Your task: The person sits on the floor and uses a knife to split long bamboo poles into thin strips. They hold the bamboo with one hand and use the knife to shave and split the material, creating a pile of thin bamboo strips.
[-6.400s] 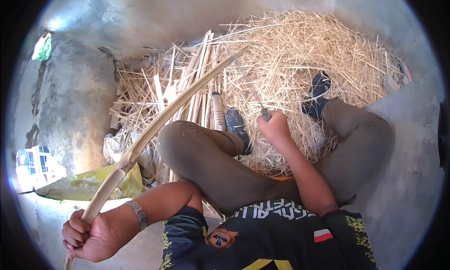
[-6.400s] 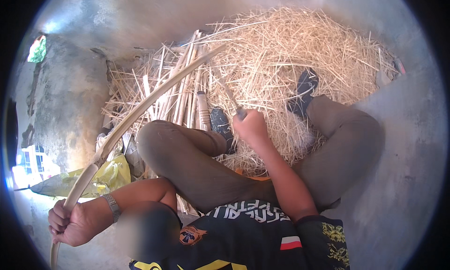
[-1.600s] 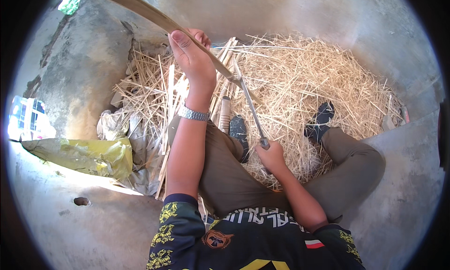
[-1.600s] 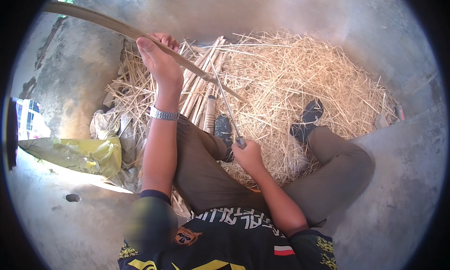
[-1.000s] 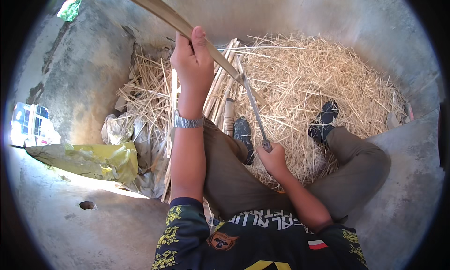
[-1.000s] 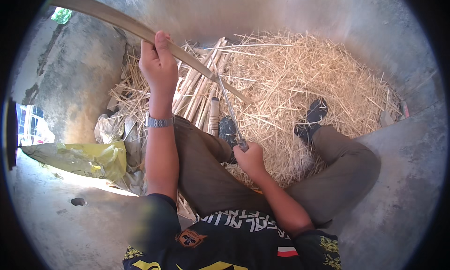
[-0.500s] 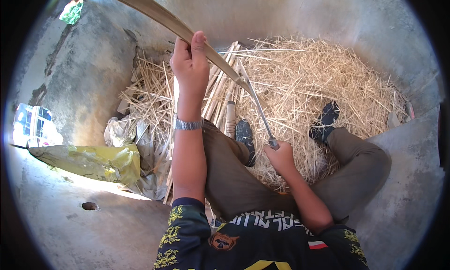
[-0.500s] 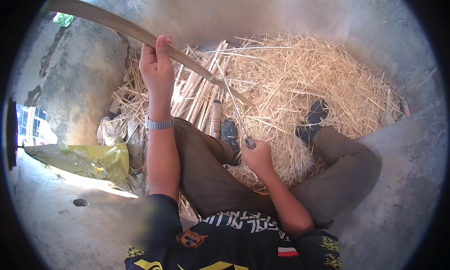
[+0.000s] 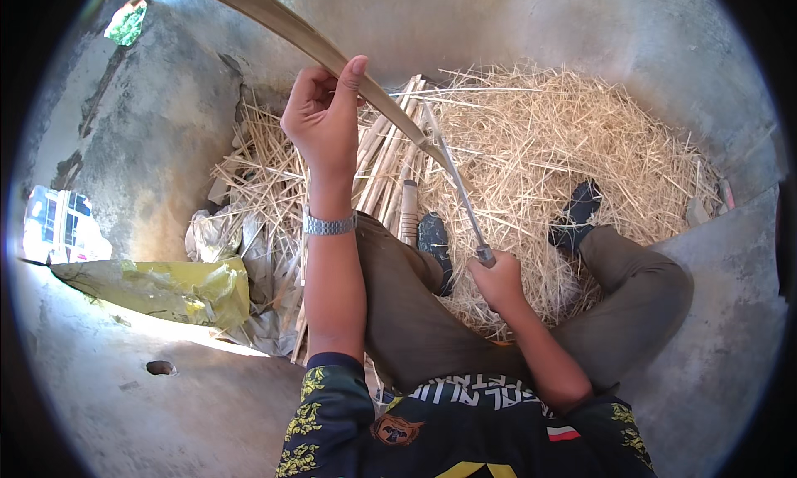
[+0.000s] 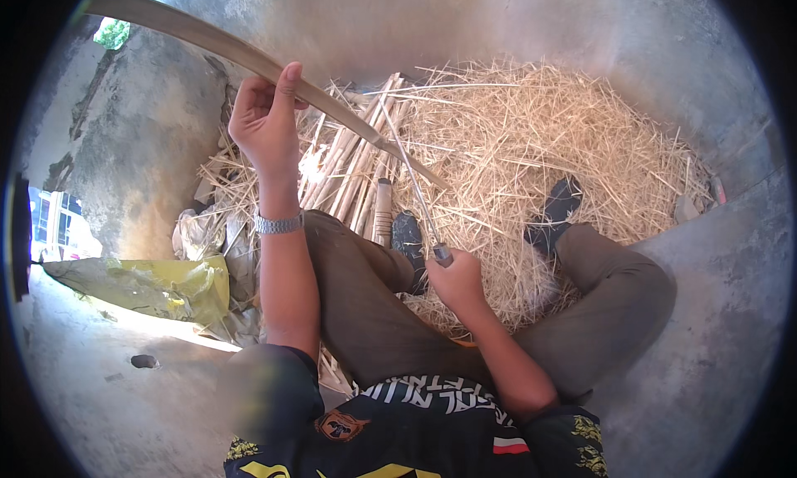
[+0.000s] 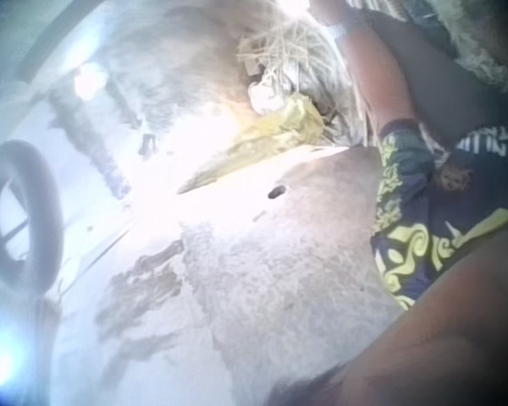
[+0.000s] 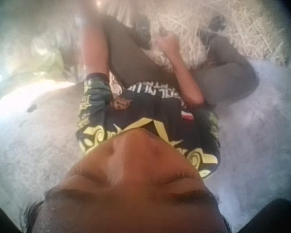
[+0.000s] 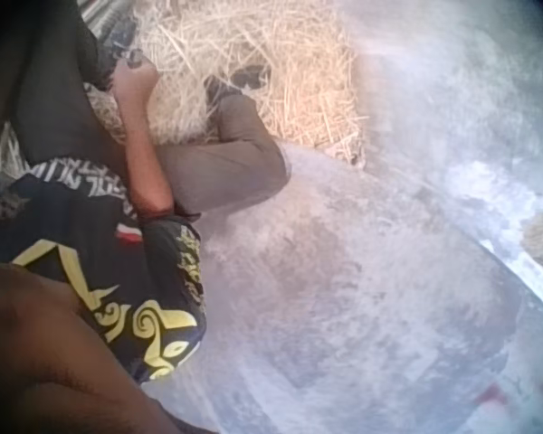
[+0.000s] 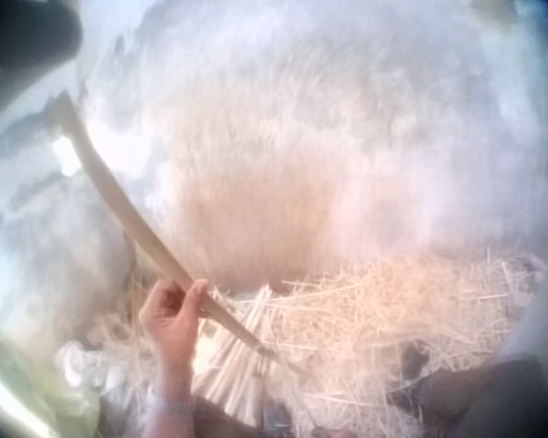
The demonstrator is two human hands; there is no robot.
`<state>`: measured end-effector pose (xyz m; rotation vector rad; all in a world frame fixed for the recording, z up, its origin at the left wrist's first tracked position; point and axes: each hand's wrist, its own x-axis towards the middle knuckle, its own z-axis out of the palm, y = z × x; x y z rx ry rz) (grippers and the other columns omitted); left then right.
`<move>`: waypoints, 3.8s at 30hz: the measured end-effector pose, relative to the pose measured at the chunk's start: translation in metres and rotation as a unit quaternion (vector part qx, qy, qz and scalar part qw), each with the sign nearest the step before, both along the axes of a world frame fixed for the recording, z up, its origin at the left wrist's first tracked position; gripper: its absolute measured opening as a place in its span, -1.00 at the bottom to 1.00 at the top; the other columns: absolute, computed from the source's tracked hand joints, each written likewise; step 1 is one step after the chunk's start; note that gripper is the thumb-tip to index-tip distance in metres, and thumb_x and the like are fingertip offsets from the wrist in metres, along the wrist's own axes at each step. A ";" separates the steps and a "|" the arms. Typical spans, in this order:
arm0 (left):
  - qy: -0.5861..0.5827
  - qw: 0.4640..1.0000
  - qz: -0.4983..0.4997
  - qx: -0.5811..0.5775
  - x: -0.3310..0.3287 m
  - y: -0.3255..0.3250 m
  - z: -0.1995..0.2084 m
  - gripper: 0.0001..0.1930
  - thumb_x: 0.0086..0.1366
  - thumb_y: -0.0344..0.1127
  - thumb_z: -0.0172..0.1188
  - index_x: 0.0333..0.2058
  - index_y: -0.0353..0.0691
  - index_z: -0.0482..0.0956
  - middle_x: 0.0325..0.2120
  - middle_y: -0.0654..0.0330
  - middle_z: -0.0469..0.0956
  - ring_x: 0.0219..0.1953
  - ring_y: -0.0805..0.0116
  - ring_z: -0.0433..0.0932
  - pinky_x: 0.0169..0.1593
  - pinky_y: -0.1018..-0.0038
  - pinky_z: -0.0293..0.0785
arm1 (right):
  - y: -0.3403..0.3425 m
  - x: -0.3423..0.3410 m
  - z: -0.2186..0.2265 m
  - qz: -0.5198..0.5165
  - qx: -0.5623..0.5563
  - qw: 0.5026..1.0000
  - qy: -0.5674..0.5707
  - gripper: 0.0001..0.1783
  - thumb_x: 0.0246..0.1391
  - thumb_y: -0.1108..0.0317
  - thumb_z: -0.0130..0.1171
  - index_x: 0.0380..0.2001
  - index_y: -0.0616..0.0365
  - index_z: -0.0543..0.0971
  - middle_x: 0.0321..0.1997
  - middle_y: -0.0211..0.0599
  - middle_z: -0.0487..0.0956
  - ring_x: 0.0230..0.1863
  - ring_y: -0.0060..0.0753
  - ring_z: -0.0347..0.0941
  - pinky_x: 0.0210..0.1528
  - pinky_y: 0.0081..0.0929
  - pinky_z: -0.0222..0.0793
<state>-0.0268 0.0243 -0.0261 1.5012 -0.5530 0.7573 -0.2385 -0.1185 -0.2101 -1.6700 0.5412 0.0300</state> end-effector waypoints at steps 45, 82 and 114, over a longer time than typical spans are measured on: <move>0.095 0.984 -0.129 0.077 0.000 0.009 0.008 -0.73 0.43 -0.27 0.21 -0.09 -0.40 0.61 -0.29 0.11 0.68 -0.19 0.39 0.67 -0.13 0.48 0.64 | -0.001 -0.002 0.001 -0.065 0.103 0.988 -0.091 -0.67 0.10 0.34 0.28 -0.67 0.17 0.45 -0.69 -0.54 0.39 -0.63 -0.72 0.20 -0.57 -0.53 0.14; 0.034 0.991 -0.080 0.098 -0.015 -0.025 -0.002 -0.78 0.42 -0.32 0.21 -0.26 -0.43 0.53 -0.44 0.14 0.61 -0.37 0.51 0.63 -0.30 0.51 0.70 | -0.009 0.009 -0.027 -0.056 0.017 0.998 -0.035 -0.74 0.01 0.34 0.24 -0.63 0.23 0.47 -0.71 -0.47 0.38 -0.64 -0.66 0.24 -0.55 -0.46 0.18; 0.070 0.991 -0.064 0.094 -0.004 -0.008 -0.002 -0.79 0.40 -0.33 0.23 -0.24 -0.43 0.56 -0.42 0.19 0.58 -0.36 0.51 0.62 -0.32 0.53 0.72 | -0.008 0.002 -0.004 -0.031 -0.026 0.988 -0.148 -0.68 -0.01 0.22 0.29 -0.56 0.29 0.54 -0.69 -0.28 0.50 -0.65 -0.42 0.39 -0.48 -0.28 0.33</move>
